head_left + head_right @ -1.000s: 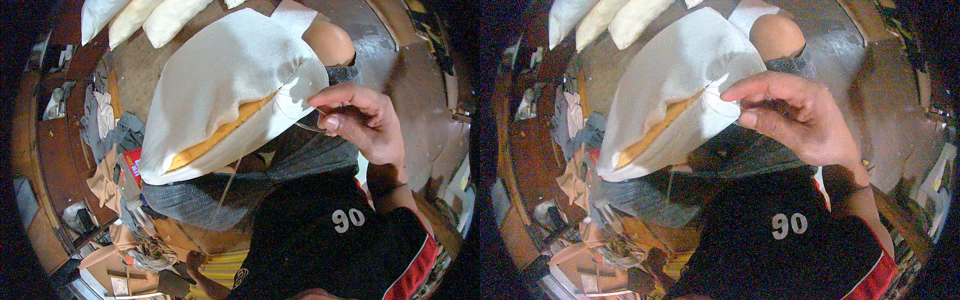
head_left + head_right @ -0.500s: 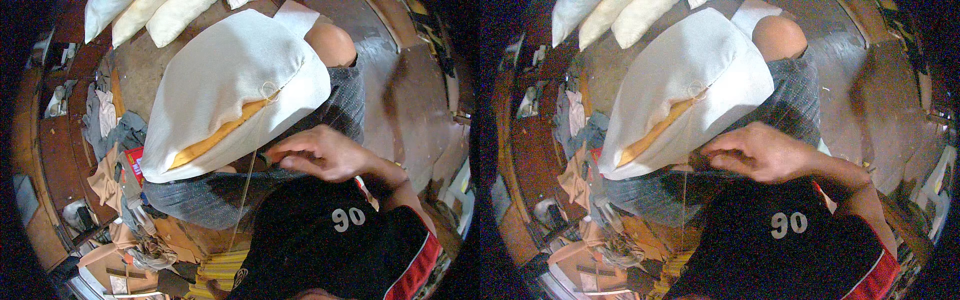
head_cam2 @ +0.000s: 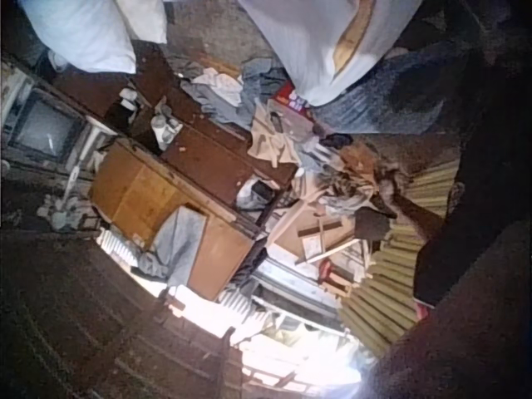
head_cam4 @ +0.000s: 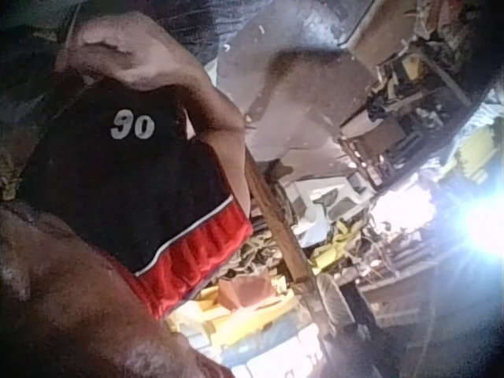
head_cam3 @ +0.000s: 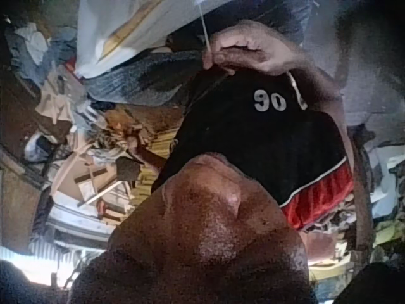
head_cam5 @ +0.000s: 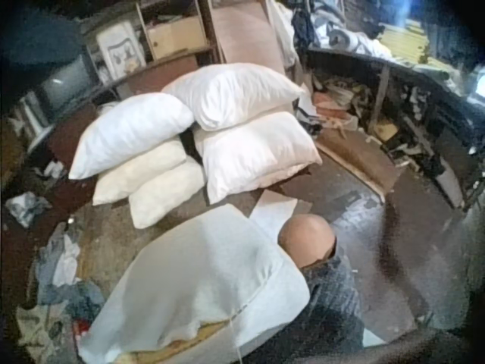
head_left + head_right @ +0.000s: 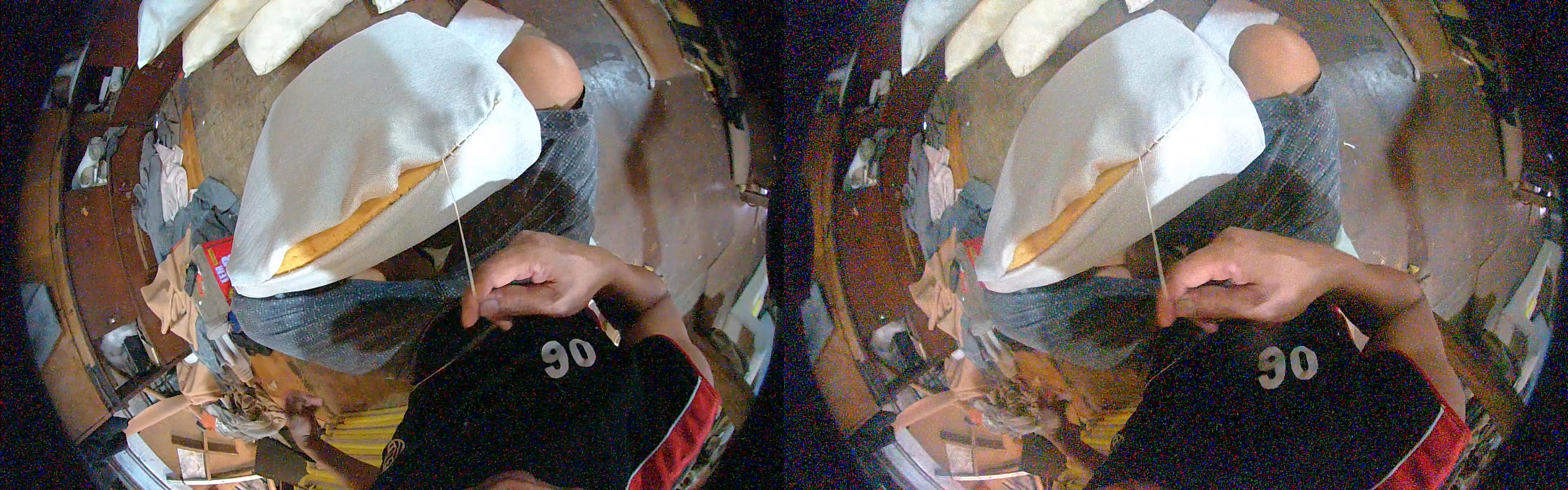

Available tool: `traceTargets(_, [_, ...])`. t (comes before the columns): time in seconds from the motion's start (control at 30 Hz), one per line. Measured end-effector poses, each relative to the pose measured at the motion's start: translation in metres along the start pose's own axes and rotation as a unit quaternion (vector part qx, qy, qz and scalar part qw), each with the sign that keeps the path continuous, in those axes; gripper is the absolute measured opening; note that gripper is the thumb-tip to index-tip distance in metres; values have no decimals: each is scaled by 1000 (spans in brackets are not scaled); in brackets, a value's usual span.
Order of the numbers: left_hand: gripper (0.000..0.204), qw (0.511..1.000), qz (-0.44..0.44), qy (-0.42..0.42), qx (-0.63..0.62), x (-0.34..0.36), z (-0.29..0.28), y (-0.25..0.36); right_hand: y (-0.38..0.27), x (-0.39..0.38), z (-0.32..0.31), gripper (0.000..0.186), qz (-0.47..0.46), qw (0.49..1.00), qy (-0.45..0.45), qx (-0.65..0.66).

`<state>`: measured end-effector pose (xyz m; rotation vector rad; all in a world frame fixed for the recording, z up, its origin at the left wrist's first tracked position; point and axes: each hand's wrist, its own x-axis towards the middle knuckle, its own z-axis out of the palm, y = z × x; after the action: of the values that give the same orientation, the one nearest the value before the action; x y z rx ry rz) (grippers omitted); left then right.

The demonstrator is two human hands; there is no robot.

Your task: The person hand-sews the opening of a white pillow using a needle and thread. They repeatedly insert the needle through the fabric and pull the thread to close the seam.

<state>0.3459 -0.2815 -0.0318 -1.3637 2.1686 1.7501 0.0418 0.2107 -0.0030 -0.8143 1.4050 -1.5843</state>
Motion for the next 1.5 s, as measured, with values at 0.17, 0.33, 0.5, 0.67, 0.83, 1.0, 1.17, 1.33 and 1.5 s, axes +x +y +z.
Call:
traceTargets(0.17, [29,943,228,-56,-237,8,36,88,22,-35,-15,20,38,972,91,-215])
traceTargets(0.33, [29,891,426,-132,-79,-10,158,153,5,-54,-10,17,121,847,342,-389])
traceTargets(0.5, [16,782,578,-234,-12,-28,270,196,-23,-22,-4,35,-151,901,297,-277])
traceTargets(0.67, [19,714,669,-183,93,-31,291,215,-5,24,31,37,-220,932,244,-152])
traceTargets(0.83, [28,743,644,-110,148,-23,291,199,-3,12,20,17,-224,906,331,-137])
traceTargets(1.0, [31,755,637,-145,51,-11,316,183,0,11,27,16,-244,905,343,65])
traceTargets(1.17, [30,728,663,-141,105,-1,320,200,-10,3,4,15,-250,868,420,-86])
traceTargets(1.33, [23,688,682,-55,242,27,308,242,-44,0,-18,17,-101,814,439,-367])
traceTargets(1.5, [24,713,625,-174,265,46,308,260,-31,34,-51,24,-177,804,324,-467])
